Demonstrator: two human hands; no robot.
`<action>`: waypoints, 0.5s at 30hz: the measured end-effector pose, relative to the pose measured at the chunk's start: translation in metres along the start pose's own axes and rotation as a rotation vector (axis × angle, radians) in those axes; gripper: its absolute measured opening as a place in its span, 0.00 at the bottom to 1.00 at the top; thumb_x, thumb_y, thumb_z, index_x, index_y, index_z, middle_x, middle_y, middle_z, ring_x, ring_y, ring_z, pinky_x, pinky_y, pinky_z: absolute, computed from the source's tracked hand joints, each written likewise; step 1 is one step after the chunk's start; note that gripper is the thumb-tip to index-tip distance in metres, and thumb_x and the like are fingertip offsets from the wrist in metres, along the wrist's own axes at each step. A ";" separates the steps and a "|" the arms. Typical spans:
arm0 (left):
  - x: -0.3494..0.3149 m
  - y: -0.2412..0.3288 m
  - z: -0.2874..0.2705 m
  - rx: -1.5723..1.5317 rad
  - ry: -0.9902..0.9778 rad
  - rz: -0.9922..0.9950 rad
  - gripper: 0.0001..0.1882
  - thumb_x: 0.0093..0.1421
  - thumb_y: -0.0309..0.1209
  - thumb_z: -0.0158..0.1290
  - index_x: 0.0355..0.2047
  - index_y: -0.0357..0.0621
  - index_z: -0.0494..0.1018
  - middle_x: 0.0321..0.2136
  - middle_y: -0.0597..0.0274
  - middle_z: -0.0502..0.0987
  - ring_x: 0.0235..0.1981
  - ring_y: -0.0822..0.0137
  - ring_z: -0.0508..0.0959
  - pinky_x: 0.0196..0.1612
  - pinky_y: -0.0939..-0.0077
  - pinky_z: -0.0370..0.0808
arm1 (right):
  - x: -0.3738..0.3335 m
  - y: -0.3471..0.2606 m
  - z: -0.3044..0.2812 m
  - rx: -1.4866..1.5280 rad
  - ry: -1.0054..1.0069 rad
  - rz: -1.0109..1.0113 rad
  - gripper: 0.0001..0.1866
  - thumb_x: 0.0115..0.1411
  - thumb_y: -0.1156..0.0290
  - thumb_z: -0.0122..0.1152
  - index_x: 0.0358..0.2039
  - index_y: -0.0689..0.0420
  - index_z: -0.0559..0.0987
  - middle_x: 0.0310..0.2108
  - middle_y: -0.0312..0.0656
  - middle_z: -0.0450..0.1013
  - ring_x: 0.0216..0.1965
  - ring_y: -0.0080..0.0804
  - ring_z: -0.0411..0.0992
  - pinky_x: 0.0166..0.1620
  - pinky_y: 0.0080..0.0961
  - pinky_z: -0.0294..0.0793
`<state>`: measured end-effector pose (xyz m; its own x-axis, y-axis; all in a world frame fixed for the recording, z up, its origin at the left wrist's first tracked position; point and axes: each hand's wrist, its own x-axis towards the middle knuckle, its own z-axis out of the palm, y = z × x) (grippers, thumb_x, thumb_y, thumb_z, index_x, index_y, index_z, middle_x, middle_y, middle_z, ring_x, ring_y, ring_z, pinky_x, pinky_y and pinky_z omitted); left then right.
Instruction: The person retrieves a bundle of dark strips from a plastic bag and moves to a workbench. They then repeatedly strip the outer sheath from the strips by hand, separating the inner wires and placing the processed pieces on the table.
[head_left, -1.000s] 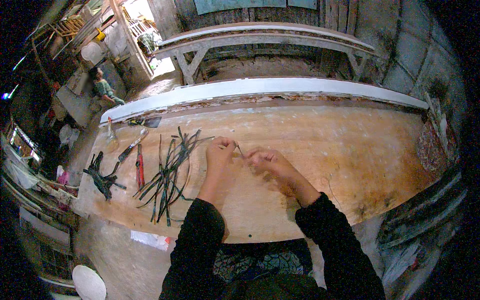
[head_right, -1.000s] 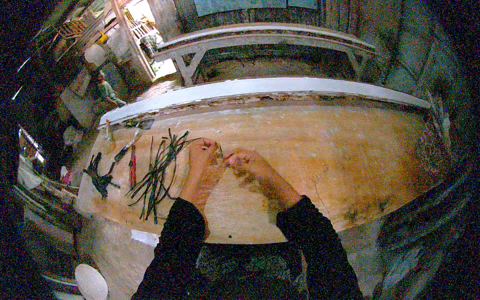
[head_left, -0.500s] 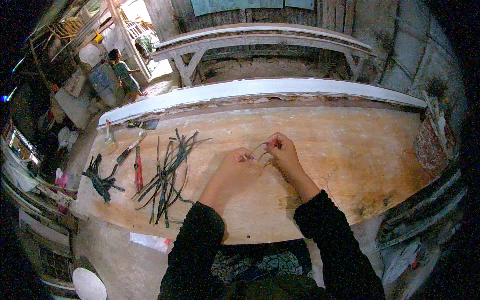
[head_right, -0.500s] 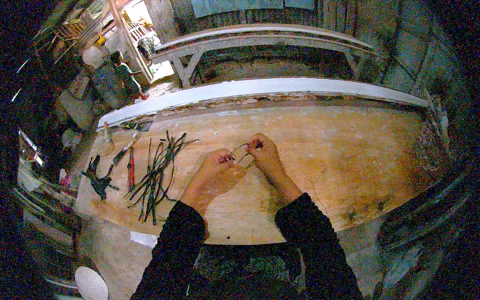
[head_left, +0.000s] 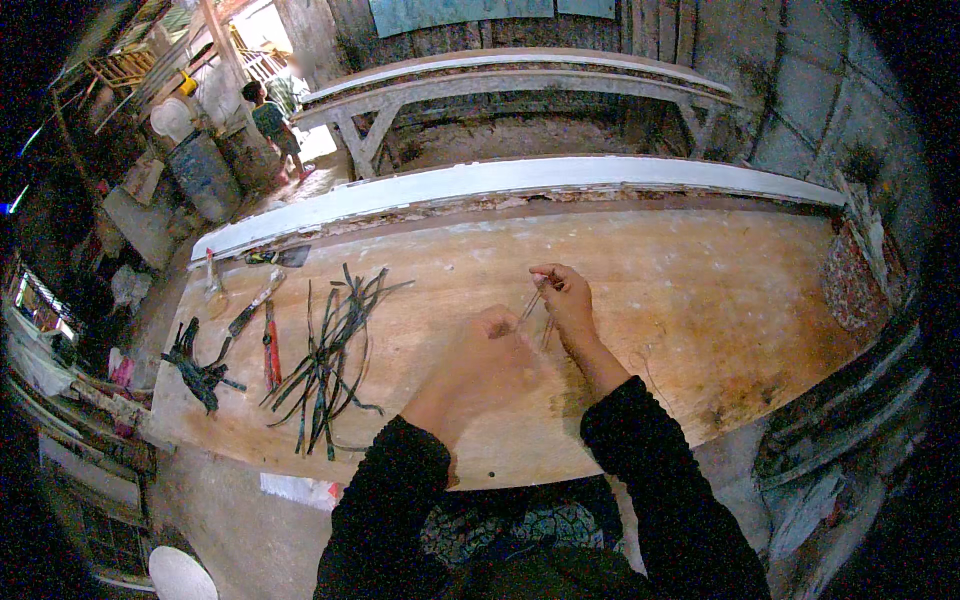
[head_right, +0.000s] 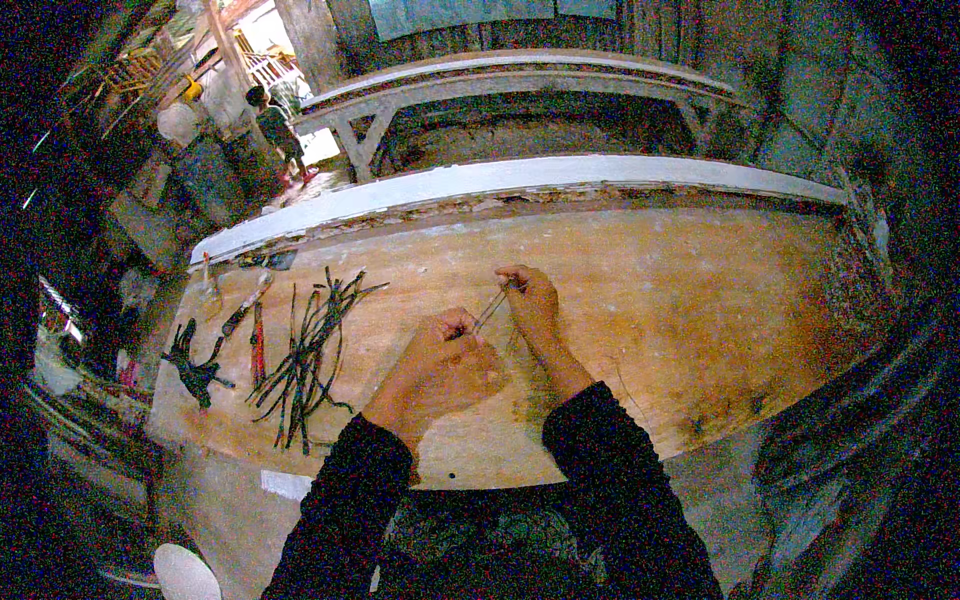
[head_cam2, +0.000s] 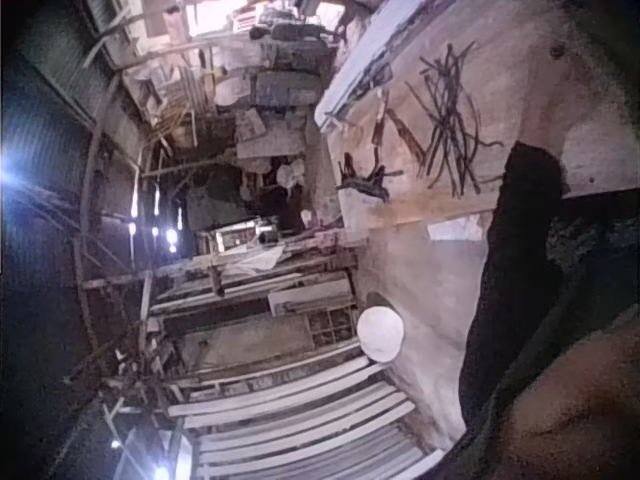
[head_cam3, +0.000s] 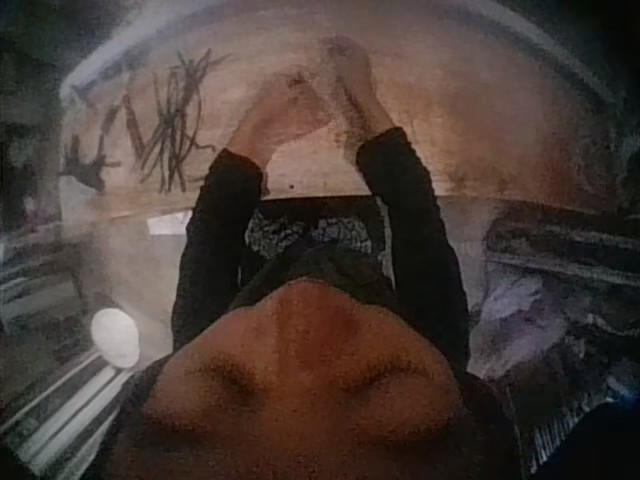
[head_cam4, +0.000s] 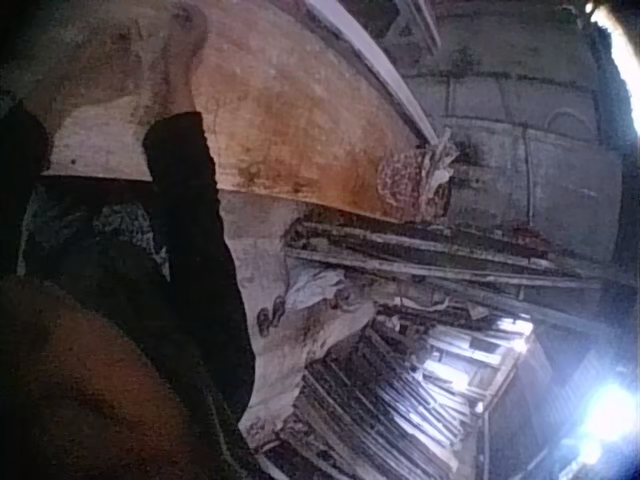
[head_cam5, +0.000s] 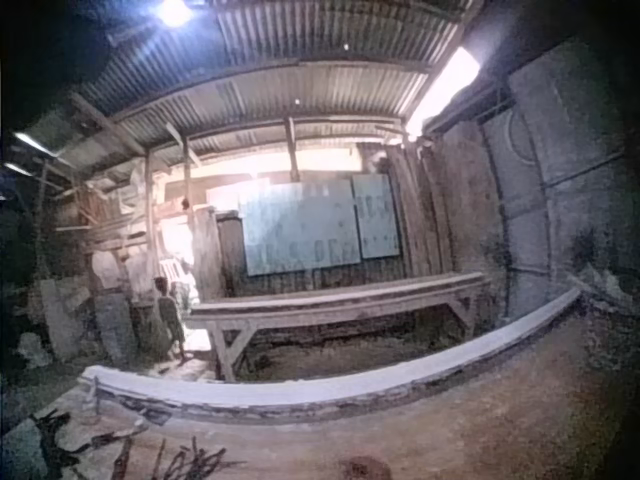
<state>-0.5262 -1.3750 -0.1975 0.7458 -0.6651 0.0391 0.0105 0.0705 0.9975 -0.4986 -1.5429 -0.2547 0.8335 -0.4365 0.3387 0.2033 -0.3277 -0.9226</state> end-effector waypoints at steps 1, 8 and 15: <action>-0.001 0.006 -0.001 -0.026 0.088 -0.044 0.05 0.47 0.27 0.54 0.22 0.43 0.68 0.18 0.71 0.68 0.20 0.79 0.66 0.24 0.84 0.64 | 0.002 0.001 0.000 -0.009 0.027 -0.028 0.05 0.48 0.74 0.57 0.28 0.57 0.76 0.19 0.30 0.64 0.23 0.18 0.60 0.26 0.13 0.60; 0.030 -0.038 -0.081 0.526 0.706 0.095 0.09 0.44 0.31 0.56 0.21 0.38 0.71 0.17 0.65 0.71 0.19 0.74 0.69 0.22 0.80 0.66 | -0.008 -0.012 0.001 0.126 -0.194 0.119 0.06 0.44 0.71 0.62 0.24 0.56 0.75 0.31 0.35 0.63 0.27 0.24 0.65 0.26 0.18 0.65; 0.023 -0.019 -0.075 0.282 0.788 0.042 0.07 0.43 0.27 0.57 0.21 0.38 0.71 0.18 0.64 0.72 0.20 0.73 0.70 0.23 0.80 0.68 | -0.042 -0.088 -0.003 0.508 -0.848 0.491 0.11 0.49 0.66 0.58 0.31 0.58 0.76 0.41 0.33 0.64 0.33 0.21 0.64 0.31 0.17 0.66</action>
<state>-0.4590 -1.3361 -0.2204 0.9902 0.0559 0.1279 -0.1164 -0.1747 0.9777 -0.5530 -1.4985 -0.1868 0.9237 0.3555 -0.1426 -0.2212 0.1911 -0.9563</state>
